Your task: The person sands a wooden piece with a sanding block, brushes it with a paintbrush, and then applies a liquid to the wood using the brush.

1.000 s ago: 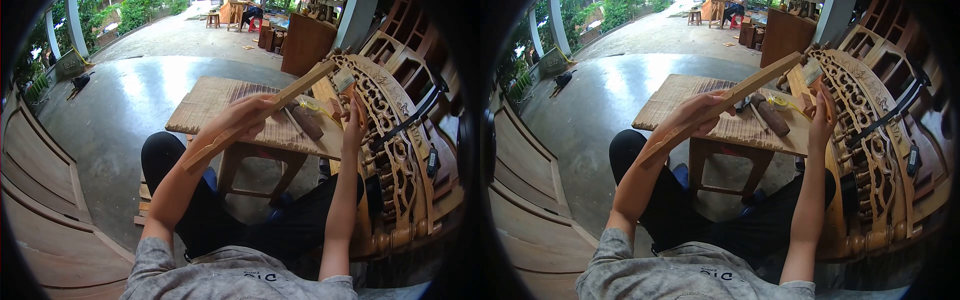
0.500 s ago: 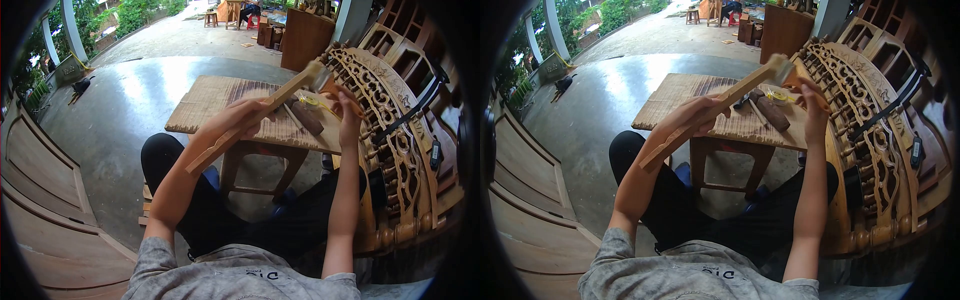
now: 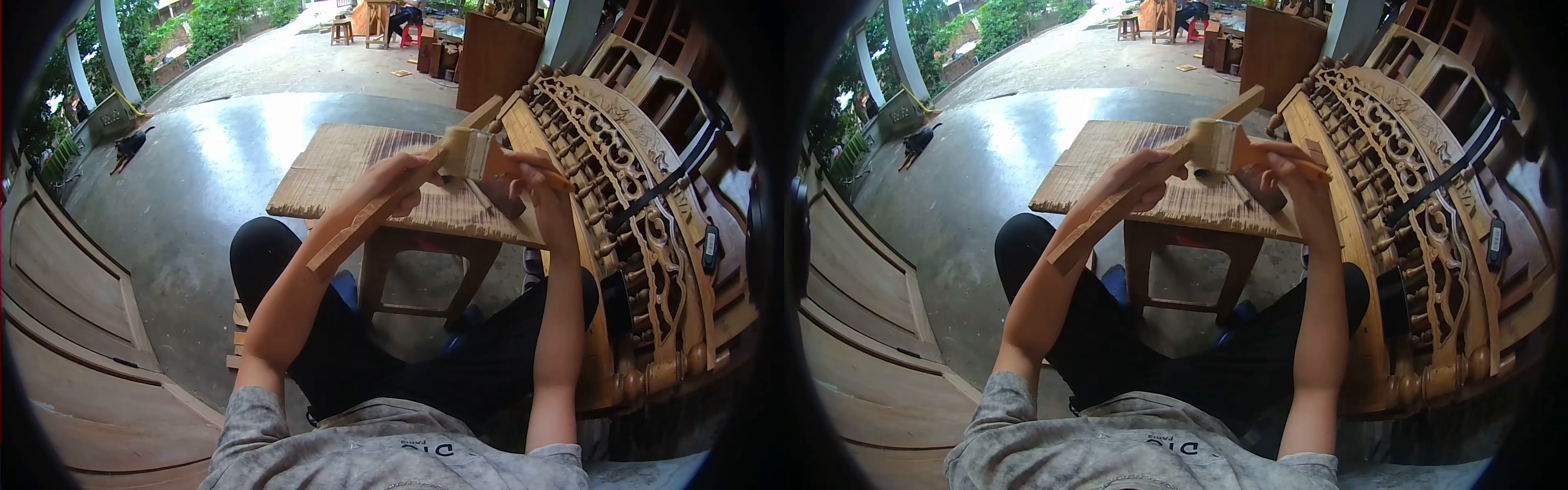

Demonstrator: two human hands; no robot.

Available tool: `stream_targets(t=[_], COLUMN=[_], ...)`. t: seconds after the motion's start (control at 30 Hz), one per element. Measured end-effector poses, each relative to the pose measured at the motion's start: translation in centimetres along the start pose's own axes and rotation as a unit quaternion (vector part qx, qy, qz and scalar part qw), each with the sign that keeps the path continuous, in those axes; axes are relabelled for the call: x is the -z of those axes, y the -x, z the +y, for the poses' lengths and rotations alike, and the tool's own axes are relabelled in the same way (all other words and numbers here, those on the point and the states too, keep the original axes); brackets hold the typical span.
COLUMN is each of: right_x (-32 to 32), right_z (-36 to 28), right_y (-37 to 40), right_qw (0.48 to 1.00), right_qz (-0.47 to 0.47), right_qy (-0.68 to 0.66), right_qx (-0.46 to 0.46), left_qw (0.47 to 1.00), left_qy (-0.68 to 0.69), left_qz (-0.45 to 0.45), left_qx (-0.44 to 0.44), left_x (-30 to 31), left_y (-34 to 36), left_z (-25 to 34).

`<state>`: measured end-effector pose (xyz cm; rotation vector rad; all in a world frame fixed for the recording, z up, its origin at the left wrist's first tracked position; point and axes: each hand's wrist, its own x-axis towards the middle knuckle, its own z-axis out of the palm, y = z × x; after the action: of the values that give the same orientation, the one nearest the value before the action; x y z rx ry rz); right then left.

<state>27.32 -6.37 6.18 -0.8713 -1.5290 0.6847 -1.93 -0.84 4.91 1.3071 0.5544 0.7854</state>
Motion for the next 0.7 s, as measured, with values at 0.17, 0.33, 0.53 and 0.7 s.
stream_targets(t=[0.17,0.33,0.53,0.7], right_x=[2.8,3.3,1.3,2.6], right_z=[2.4,2.3,0.6,2.0], right_y=[-1.5,-1.4,-0.1,-1.1], right_qw=[0.976,0.976,0.999,0.904], right_qz=[0.155,0.192,-0.008,0.204], right_qy=[0.148,0.095,-0.044,0.355], right_qx=[0.046,0.028,-0.030,0.123], left_qw=[0.999,1.000,1.000,0.998], left_qy=[-0.034,0.018,0.017,0.057], left_qz=[0.003,-0.001,-0.016,-0.012], left_qx=[-0.015,-0.025,-0.008,-0.036], left_x=[-0.8,-1.0,-0.7,1.1], left_y=[0.7,0.2,0.5,-0.6], left_z=[0.7,0.6,0.0,-0.9])
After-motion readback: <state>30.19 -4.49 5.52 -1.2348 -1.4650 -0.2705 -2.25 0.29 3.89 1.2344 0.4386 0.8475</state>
